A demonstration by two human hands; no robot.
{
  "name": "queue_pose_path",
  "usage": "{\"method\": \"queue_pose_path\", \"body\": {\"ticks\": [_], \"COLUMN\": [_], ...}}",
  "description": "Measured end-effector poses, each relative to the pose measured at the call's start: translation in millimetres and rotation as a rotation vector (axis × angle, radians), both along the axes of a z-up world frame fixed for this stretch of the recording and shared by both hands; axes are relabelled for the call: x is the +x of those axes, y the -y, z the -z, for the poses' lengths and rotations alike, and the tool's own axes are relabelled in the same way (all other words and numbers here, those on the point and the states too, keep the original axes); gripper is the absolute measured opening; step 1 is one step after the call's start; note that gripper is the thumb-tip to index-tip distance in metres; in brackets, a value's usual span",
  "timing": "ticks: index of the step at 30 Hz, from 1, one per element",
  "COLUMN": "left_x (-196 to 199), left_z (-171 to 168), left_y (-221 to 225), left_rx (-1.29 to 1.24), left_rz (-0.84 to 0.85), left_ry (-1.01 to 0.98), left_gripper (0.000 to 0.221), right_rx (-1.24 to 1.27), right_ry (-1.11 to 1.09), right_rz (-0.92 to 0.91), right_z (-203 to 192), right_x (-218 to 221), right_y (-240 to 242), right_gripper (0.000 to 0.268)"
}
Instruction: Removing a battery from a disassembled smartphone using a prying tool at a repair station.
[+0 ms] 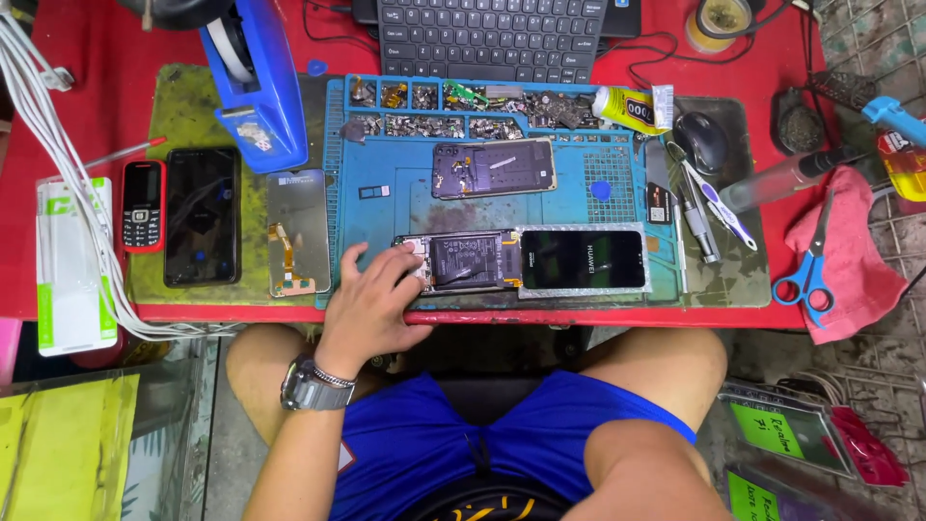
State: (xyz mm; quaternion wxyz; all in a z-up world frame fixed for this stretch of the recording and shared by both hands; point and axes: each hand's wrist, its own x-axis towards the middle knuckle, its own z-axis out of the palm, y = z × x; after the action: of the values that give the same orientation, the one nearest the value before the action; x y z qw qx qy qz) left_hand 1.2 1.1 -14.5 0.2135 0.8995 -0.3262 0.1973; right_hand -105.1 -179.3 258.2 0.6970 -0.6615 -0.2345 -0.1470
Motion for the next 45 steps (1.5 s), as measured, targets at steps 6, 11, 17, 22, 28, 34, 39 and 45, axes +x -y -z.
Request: {"method": "queue_pose_path", "body": {"ticks": [6,11,17,22,28,34,39,45], "left_x": [-2.6,-2.3,-0.4,-2.8,-3.6,-3.5,-3.5,-3.6], "left_z": [-9.2,-8.7,-6.2,-17.4,-13.2,-13.2,-15.3,-15.0], "left_y": [-0.3,-0.5,3.3,1.2,-0.5,-0.1,0.3,0.1], "left_rx": [0.052,0.068,-0.010,0.118,0.100,0.081,0.082,0.080], "left_rz": [-0.010,-0.008,-0.017,-0.028,0.009,0.017,0.012,0.015], "left_ry": [-0.051,-0.057,0.019,-0.065,-0.079,-0.094,-0.087,-0.092], "left_gripper": [0.045,0.044,0.047,0.054,0.052,0.050,0.050,0.048], "right_rx": [-0.059,-0.630,-0.848,-0.961,-1.007,-1.011,-1.027,-1.020], "right_ry": [0.070,0.239,0.352,0.233,0.205,0.194,0.186,0.162], "right_rz": [0.012,0.531,0.861,0.881,0.876,0.883,0.896,0.898], "right_z": [96.1,222.5,280.6,292.4,309.8,312.2,312.6,307.0], "right_x": [43.8,124.1,130.5,129.9,131.2,131.1,131.6,130.7], "right_y": [90.4,246.6,311.9,314.0,329.4,331.5,330.7,325.7], "right_gripper": [0.045,0.016,0.020,0.029,0.028,0.030,0.030,0.030]}}
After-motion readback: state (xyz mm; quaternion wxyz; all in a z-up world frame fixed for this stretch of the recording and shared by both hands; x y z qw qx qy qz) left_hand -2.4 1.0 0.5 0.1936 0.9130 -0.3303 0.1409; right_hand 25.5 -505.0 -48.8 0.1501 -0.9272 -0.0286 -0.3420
